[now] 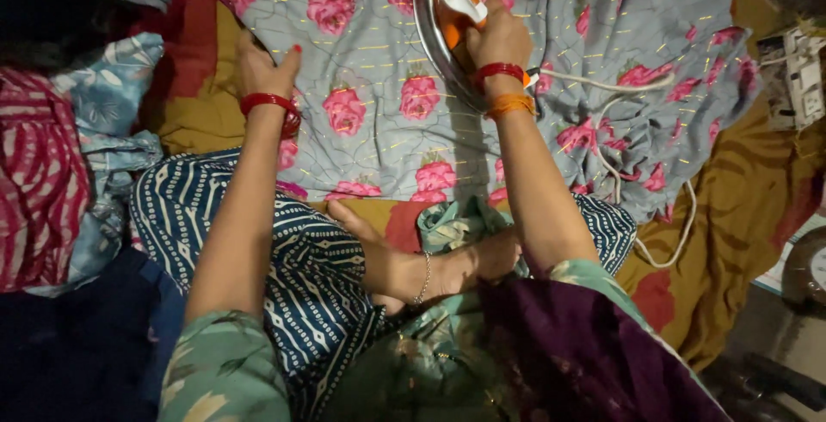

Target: The person irons a floral patterned grey garment on a bed and then folds it.

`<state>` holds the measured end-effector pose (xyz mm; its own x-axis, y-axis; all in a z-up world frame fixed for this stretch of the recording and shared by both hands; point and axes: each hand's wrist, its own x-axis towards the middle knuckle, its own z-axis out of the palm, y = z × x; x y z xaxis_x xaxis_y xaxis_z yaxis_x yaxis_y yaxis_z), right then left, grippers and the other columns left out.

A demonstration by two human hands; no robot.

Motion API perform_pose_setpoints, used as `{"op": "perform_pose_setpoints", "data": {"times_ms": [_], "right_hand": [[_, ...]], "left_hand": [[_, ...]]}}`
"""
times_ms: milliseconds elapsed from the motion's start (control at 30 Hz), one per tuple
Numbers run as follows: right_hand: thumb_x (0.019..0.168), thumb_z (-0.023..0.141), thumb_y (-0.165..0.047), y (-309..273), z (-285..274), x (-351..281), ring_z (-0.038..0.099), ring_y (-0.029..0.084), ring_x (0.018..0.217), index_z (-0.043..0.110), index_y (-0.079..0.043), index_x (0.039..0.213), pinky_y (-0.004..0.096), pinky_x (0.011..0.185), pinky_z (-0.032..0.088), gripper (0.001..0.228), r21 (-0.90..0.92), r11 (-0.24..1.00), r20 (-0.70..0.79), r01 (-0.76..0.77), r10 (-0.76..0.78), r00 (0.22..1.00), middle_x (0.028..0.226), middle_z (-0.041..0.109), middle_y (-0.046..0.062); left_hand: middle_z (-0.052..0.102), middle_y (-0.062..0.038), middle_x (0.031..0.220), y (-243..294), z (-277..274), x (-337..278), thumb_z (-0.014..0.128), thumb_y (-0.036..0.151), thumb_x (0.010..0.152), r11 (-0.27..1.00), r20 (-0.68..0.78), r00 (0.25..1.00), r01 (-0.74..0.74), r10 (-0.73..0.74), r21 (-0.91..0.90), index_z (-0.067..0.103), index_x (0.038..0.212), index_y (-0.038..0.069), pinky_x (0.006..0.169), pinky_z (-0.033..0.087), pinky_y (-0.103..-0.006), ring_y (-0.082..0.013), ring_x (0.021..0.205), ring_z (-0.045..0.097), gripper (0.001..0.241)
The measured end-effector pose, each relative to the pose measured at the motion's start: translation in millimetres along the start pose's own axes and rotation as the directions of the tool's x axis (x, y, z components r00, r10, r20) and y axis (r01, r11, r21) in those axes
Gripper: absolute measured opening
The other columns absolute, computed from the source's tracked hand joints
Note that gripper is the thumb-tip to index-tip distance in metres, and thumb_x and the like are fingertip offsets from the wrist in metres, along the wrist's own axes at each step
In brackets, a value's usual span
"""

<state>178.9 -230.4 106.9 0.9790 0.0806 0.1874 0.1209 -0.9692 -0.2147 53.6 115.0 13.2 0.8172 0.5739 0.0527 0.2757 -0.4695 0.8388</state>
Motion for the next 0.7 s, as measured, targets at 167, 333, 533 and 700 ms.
{"op": "perform_pose_setpoints", "data": {"times_ms": [167, 333, 533, 700], "right_hand": [[0.076, 0.082, -0.025, -2, -2, -26, 0.068, 0.046, 0.078, 0.065, -0.012, 0.108, 0.056, 0.066, 0.053, 0.039, 0.014, 0.994, 0.078, 0.108, -0.108, 0.991, 0.082, 0.071, 0.022], [0.078, 0.081, -0.028, -23, -16, -58, 0.067, 0.044, 0.074, 0.061, -0.011, 0.095, 0.055, 0.063, 0.052, 0.032, 0.046, 0.958, 0.130, 0.283, -0.287, 0.949, 0.081, 0.071, 0.018], [0.085, 0.079, -0.029, -30, -6, -58, 0.068, 0.042, 0.072, 0.060, -0.011, 0.092, 0.054, 0.062, 0.051, 0.027, 0.037, 0.956, 0.141, 0.292, -0.294, 0.945, 0.081, 0.072, 0.016], [0.080, 0.079, -0.024, -48, 9, -25, 0.069, 0.043, 0.073, 0.063, -0.011, 0.095, 0.054, 0.061, 0.053, 0.026, -0.029, 0.973, 0.110, 0.228, -0.223, 0.969, 0.080, 0.072, 0.017]], "left_hand": [[0.068, -0.025, 0.106, -51, 40, 11, 0.089, 0.037, 0.081, 0.968, 0.155, 0.984, 0.048, -0.088, 0.247, 0.060, 0.119, -0.003, 0.088, 0.051, -0.0506, -0.0440, 0.102, 0.065, 0.062], [0.069, -0.002, 0.127, -100, 50, 43, 0.073, 0.019, 0.095, 0.578, 0.261, 0.953, 0.301, -0.154, -0.759, 0.057, 0.131, 0.008, 0.104, 0.047, -0.0343, -0.0184, 0.116, 0.066, 0.041], [0.052, -0.001, 0.094, -154, 60, 78, 0.074, -0.010, 0.090, 0.529, -0.157, 0.970, -0.037, -0.185, -0.848, 0.053, 0.099, 0.004, 0.079, 0.047, -0.0295, -0.0131, 0.082, 0.051, 0.027], [0.060, -0.007, 0.106, -23, -11, 39, 0.068, -0.010, 0.093, 0.820, -0.349, 0.936, -0.163, -0.047, -0.549, 0.059, 0.110, 0.004, 0.084, 0.053, -0.0311, -0.0181, 0.086, 0.062, 0.024]]}}
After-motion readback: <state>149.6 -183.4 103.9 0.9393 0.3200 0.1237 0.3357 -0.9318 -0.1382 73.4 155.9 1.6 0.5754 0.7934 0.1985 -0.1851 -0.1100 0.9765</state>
